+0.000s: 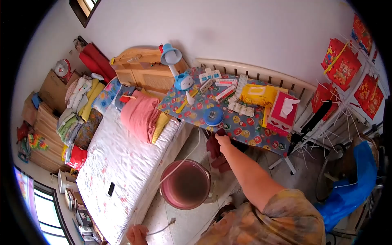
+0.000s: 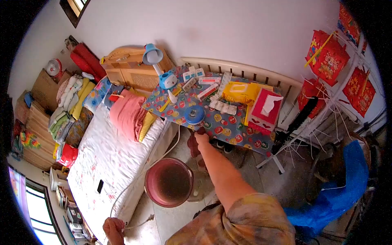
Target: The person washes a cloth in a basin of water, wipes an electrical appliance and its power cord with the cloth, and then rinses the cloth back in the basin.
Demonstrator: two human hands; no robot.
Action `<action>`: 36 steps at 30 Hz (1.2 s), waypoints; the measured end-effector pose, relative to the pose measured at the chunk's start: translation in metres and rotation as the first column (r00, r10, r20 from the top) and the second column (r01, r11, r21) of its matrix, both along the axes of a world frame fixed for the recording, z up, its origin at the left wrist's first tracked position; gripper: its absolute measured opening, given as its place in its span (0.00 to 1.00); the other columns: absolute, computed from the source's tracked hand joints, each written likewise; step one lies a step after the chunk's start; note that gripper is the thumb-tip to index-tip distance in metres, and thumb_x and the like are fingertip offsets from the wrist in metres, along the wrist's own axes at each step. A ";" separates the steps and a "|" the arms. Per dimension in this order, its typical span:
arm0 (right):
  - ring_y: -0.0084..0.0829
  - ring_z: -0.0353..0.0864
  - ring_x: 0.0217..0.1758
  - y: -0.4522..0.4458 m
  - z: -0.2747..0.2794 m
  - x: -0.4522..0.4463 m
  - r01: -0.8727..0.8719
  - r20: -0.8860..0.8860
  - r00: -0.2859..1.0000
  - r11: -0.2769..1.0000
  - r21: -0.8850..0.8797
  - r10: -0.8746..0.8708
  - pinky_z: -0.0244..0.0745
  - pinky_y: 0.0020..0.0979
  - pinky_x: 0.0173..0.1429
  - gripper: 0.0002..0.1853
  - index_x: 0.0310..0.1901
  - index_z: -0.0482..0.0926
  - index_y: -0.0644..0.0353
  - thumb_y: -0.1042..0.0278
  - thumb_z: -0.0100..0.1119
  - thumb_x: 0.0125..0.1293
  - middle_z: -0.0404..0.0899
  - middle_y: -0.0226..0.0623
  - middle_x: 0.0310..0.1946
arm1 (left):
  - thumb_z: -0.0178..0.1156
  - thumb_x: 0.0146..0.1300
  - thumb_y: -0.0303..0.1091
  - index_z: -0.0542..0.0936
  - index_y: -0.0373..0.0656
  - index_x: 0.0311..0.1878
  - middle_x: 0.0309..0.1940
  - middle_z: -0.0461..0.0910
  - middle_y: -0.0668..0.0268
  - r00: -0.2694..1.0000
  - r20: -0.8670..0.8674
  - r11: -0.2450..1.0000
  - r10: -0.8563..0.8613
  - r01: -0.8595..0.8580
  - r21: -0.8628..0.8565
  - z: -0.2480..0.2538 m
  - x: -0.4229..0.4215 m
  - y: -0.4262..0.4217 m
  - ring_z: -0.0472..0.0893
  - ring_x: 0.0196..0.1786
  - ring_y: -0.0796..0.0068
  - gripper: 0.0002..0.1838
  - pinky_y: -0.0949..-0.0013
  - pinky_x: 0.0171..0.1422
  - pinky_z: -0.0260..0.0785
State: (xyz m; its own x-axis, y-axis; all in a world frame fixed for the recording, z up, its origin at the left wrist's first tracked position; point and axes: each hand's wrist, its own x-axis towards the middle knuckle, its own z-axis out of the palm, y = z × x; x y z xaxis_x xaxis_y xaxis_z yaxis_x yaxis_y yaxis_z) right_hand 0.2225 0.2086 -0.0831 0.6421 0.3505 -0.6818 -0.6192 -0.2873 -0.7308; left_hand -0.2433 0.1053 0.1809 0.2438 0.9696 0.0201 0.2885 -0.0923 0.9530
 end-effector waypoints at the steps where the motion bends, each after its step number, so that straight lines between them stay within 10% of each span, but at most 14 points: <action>1: 0.33 0.64 0.58 -0.007 -0.002 -0.003 -0.002 -0.003 1.000 1.000 -0.009 0.002 0.61 0.38 0.57 0.31 0.57 0.64 0.62 0.55 0.62 0.55 0.65 0.39 0.56 | 0.45 0.67 0.37 0.65 0.40 0.16 0.09 0.59 0.70 0.991 0.125 0.998 0.045 -0.051 0.044 0.005 0.021 0.003 0.58 0.15 0.81 0.21 0.74 0.25 0.56; 3: 0.34 0.66 0.55 -0.026 -0.021 -0.004 0.022 -0.159 0.987 0.980 0.198 0.010 0.62 0.36 0.57 0.29 0.57 0.65 0.58 0.57 0.61 0.56 0.66 0.36 0.56 | 0.42 0.68 0.40 0.63 0.42 0.17 0.09 0.55 0.72 0.997 0.046 0.990 0.058 -0.063 0.124 0.020 0.048 0.005 0.53 0.14 0.82 0.22 0.72 0.26 0.57; 4: 0.44 0.45 0.69 -0.044 -0.033 0.004 -0.149 -0.219 0.947 0.923 0.356 0.237 0.50 0.46 0.66 0.48 0.67 0.42 0.59 0.49 0.61 0.53 0.40 0.44 0.68 | 0.41 0.68 0.40 0.63 0.41 0.18 0.09 0.54 0.72 0.993 0.118 0.987 -0.004 -0.015 0.162 0.021 0.054 0.011 0.51 0.14 0.82 0.21 0.72 0.26 0.57; 5: 0.44 0.45 0.69 -0.057 -0.044 0.005 -0.155 -0.236 0.939 0.922 0.355 0.249 0.49 0.46 0.66 0.47 0.67 0.42 0.56 0.49 0.61 0.54 0.39 0.44 0.68 | 0.43 0.68 0.40 0.67 0.39 0.24 0.10 0.52 0.73 0.965 0.260 0.989 0.038 -0.073 0.127 0.020 0.067 0.013 0.50 0.14 0.82 0.18 0.72 0.25 0.54; 11: 0.40 0.69 0.55 -0.181 0.011 -0.006 -0.201 -0.157 0.951 0.917 0.345 0.267 0.69 0.43 0.51 0.24 0.54 0.68 0.61 0.59 0.58 0.59 0.69 0.42 0.53 | 0.50 0.63 0.35 0.68 0.40 0.43 0.17 0.52 0.76 0.625 0.727 0.924 -0.284 0.380 0.035 0.033 0.137 0.038 0.54 0.22 0.83 0.10 0.74 0.35 0.55; 15: 0.41 0.65 0.58 -0.272 -0.041 0.004 -0.141 -0.206 0.964 0.980 0.142 0.169 0.66 0.44 0.55 0.30 0.59 0.61 0.63 0.59 0.59 0.59 0.63 0.44 0.57 | 0.51 0.62 0.31 0.70 0.41 0.43 0.27 0.69 0.70 0.422 0.868 0.802 -0.263 0.596 -0.047 0.020 0.209 0.052 0.69 0.35 0.78 0.08 0.65 0.53 0.61; 19: 0.40 0.65 0.58 -0.357 -0.013 -0.011 0.026 -0.177 0.984 0.986 0.168 0.005 0.63 0.39 0.58 0.31 0.60 0.60 0.65 0.61 0.59 0.59 0.64 0.42 0.57 | 0.51 0.61 0.26 0.73 0.41 0.41 0.40 0.74 0.64 0.512 0.755 0.734 -0.410 0.677 -0.061 0.005 0.297 0.060 0.73 0.48 0.69 0.06 0.62 0.59 0.62; 30: 0.38 0.68 0.56 -0.496 -0.055 -0.062 0.440 -0.252 0.882 0.888 0.132 -0.399 0.64 0.37 0.57 0.27 0.56 0.66 0.61 0.59 0.60 0.57 0.69 0.39 0.54 | 0.57 0.58 0.30 0.77 0.45 0.46 0.36 0.75 0.73 0.578 0.693 0.734 -0.430 0.671 -0.104 -0.074 0.490 0.092 0.71 0.33 0.86 0.11 0.81 0.36 0.64; 36: 0.39 0.71 0.54 -0.495 -0.005 -0.087 0.524 -0.199 0.850 0.825 0.214 -0.488 0.68 0.39 0.55 0.25 0.54 0.68 0.62 0.58 0.59 0.58 0.71 0.40 0.52 | 0.53 0.60 0.30 0.73 0.43 0.51 0.47 0.73 0.67 0.619 0.752 0.903 -0.225 0.423 -0.079 -0.090 0.542 0.056 0.72 0.45 0.79 0.15 0.75 0.49 0.64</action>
State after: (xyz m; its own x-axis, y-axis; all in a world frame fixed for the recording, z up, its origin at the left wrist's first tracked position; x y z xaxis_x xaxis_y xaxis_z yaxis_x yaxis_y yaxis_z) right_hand 0.1353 -0.2864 -0.0879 0.6886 0.1709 -0.7047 -0.7202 0.2745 -0.6371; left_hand 0.2988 0.1610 0.0914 0.5480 0.8278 0.1201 -0.4905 0.2017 0.8478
